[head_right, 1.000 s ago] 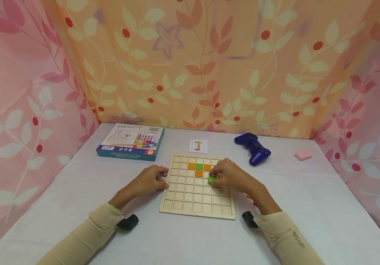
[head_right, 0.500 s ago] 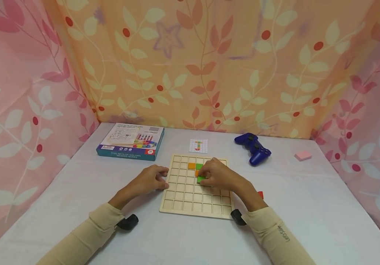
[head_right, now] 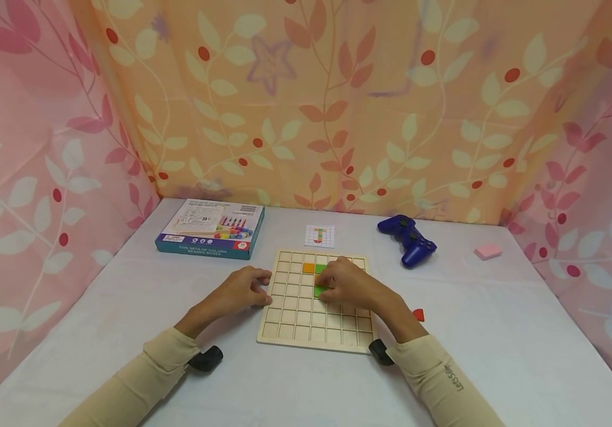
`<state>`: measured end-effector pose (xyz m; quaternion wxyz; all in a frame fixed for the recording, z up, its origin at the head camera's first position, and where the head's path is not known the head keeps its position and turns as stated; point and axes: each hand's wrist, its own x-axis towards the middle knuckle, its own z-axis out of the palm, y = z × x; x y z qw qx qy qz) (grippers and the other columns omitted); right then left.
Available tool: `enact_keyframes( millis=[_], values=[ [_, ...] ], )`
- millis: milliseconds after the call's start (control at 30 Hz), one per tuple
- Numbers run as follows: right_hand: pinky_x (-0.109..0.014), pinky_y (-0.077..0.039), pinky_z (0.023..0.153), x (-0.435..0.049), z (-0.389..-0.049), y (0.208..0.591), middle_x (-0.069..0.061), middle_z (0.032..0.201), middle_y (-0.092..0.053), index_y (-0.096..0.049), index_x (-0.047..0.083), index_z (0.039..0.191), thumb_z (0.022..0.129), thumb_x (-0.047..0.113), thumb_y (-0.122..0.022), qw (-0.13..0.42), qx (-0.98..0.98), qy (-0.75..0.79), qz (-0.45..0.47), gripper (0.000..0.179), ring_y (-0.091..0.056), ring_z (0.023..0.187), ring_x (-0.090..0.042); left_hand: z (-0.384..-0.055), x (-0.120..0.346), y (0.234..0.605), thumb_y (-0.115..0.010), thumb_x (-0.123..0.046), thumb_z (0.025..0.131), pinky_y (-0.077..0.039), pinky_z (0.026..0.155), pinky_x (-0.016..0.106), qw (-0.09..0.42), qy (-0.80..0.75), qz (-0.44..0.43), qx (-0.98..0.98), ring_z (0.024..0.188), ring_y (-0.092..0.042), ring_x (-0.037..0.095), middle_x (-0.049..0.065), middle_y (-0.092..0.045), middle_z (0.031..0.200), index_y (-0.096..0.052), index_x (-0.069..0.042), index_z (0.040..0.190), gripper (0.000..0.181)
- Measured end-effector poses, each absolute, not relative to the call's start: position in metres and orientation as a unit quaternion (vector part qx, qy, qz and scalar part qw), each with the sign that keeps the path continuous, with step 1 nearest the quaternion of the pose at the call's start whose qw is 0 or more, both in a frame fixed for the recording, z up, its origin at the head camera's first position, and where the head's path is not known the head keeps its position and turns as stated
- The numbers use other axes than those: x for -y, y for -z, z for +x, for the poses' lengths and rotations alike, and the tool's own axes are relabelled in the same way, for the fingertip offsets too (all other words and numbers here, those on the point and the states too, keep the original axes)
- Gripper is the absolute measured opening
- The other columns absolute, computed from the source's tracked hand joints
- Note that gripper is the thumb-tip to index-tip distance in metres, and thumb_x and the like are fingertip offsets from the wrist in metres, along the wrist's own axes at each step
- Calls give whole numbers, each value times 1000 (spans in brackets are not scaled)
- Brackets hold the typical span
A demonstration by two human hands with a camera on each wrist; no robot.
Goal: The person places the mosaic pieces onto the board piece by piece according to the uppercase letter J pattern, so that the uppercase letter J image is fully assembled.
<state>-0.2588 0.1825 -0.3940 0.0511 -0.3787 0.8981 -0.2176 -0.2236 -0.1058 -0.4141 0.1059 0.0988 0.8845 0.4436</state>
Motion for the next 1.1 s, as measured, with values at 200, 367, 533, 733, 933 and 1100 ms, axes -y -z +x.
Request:
enact_keyframes(
  millis=[200, 367, 533, 733, 933, 1100],
  values=[
    [-42, -49, 94, -190, -257, 394, 4, 106, -77, -83, 13, 112, 90, 25, -85, 54, -901, 214, -372, 25, -60, 101, -19, -224, 106, 416, -85, -3, 88, -55, 78, 28, 101, -442, 103, -885, 93, -60, 18, 9, -64, 116, -60, 8, 143, 62],
    [-43, -49, 94, -204, -251, 391, 3, 110, -76, -82, 13, 115, 92, 24, -83, 65, -911, 223, -340, 25, -57, 104, -19, -224, 106, 416, -85, -3, 87, -56, 79, 28, 100, -439, 106, -887, 93, -61, 18, 9, -63, 115, -60, 8, 143, 62],
    [-37, -48, 90, -224, -244, 388, 2, 113, -75, -81, 10, 116, 92, 22, -83, 61, -917, 233, -319, 27, -57, 105, -21, -224, 106, 416, -84, -3, 88, -56, 80, 28, 103, -440, 105, -886, 94, -61, 18, 9, -63, 117, -59, 8, 144, 62],
    [-36, -47, 89, -254, -236, 387, 5, 114, -74, -79, 12, 121, 91, 25, -84, 57, -929, 242, -273, 32, -57, 106, -21, -225, 107, 415, -84, -4, 89, -56, 80, 28, 108, -439, 102, -886, 94, -61, 17, 9, -63, 118, -59, 7, 144, 62],
    [-45, -48, 98, -282, -225, 387, 6, 107, -73, -79, 11, 120, 91, 26, -85, 41, -935, 239, -259, 34, -60, 104, -20, -225, 107, 416, -84, -4, 89, -56, 79, 28, 111, -439, 103, -886, 94, -62, 17, 9, -64, 118, -59, 7, 145, 62],
    [-46, -50, 95, -300, -220, 388, 7, 106, -73, -79, 12, 119, 90, 29, -85, 38, -942, 221, -249, 34, -63, 105, -21, -225, 107, 416, -84, -5, 89, -56, 80, 28, 111, -439, 101, -886, 94, -62, 18, 9, -63, 119, -59, 7, 145, 63]
  ],
)
